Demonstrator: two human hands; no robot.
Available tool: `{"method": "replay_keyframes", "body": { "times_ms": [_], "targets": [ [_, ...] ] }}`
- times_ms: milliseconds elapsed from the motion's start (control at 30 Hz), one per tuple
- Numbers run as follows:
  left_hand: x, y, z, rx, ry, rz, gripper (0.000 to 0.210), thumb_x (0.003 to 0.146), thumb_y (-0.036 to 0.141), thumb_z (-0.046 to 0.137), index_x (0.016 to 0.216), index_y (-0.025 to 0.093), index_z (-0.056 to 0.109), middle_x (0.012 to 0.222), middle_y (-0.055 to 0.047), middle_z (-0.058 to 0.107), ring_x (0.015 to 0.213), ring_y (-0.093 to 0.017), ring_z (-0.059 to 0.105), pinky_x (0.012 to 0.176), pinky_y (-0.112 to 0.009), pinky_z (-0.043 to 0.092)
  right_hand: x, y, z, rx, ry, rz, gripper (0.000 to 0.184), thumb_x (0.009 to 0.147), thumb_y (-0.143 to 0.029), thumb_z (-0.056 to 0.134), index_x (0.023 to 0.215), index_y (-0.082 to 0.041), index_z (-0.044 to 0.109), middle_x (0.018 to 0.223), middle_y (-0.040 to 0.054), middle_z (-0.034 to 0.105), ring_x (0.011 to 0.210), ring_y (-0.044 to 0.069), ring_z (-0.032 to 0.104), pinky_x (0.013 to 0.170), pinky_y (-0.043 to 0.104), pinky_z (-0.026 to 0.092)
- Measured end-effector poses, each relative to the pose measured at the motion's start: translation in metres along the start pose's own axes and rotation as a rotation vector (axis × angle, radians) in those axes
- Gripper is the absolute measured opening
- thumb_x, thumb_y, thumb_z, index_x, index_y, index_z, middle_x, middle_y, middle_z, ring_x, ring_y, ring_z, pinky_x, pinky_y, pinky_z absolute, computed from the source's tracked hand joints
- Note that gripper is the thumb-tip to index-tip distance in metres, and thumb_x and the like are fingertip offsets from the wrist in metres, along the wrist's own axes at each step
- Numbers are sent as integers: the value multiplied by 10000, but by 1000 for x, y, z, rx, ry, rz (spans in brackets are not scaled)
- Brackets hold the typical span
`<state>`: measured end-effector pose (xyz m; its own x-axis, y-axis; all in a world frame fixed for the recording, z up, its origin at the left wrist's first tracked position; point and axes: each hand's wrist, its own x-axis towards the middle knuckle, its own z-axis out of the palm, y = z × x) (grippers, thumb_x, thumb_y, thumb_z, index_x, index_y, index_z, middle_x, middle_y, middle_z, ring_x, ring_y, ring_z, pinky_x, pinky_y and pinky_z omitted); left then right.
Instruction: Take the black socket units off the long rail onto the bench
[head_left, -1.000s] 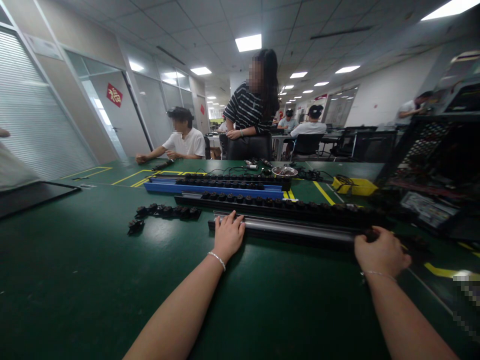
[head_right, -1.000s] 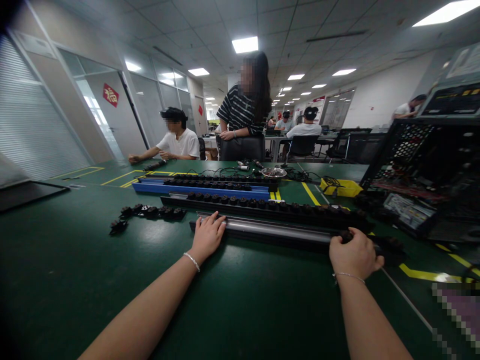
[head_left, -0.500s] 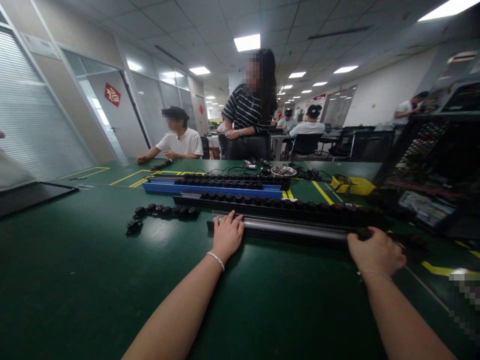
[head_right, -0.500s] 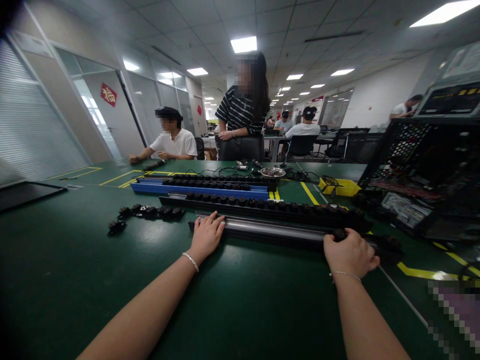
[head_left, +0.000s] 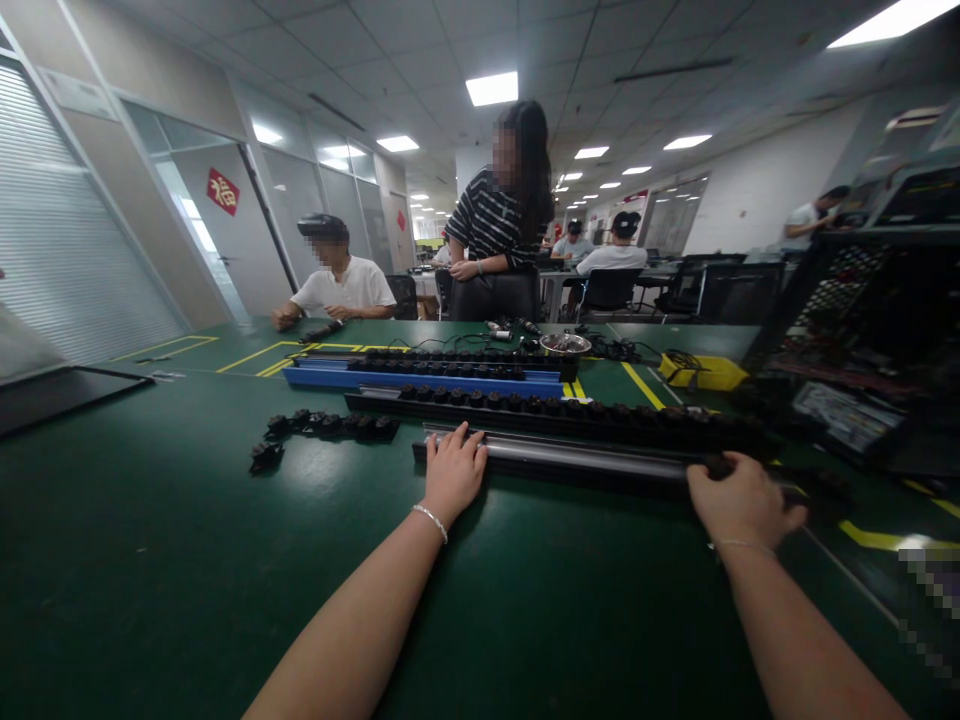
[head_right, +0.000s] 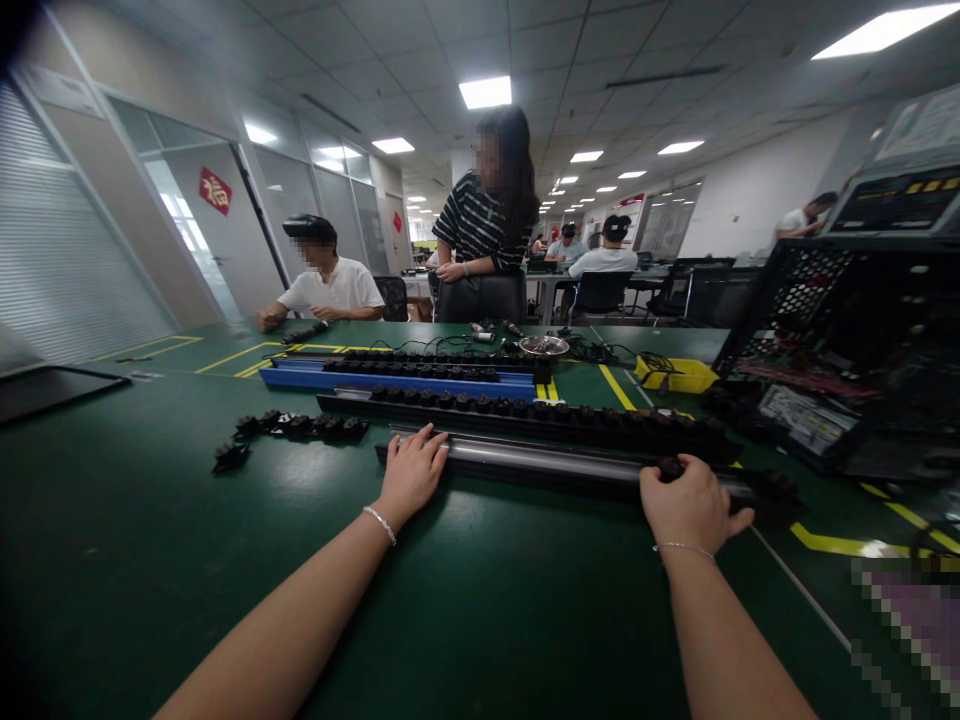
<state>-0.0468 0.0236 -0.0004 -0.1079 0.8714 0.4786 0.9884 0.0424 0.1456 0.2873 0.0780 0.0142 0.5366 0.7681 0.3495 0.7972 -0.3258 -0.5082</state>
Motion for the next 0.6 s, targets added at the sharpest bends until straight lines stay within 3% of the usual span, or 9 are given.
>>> {"method": "replay_keyframes", "body": {
  "times_ms": [600],
  "targets": [
    [1,1,1,0,-6,-15,404,924,401,300,1223,298,552,1366,-47,482,1192,-240,468,1066,-493,232,1,3,10,-19,20,-159,441,765,-420,424,1094,-164,566,1018,129,623,966,315,547,967,574,249]
  ]
}}
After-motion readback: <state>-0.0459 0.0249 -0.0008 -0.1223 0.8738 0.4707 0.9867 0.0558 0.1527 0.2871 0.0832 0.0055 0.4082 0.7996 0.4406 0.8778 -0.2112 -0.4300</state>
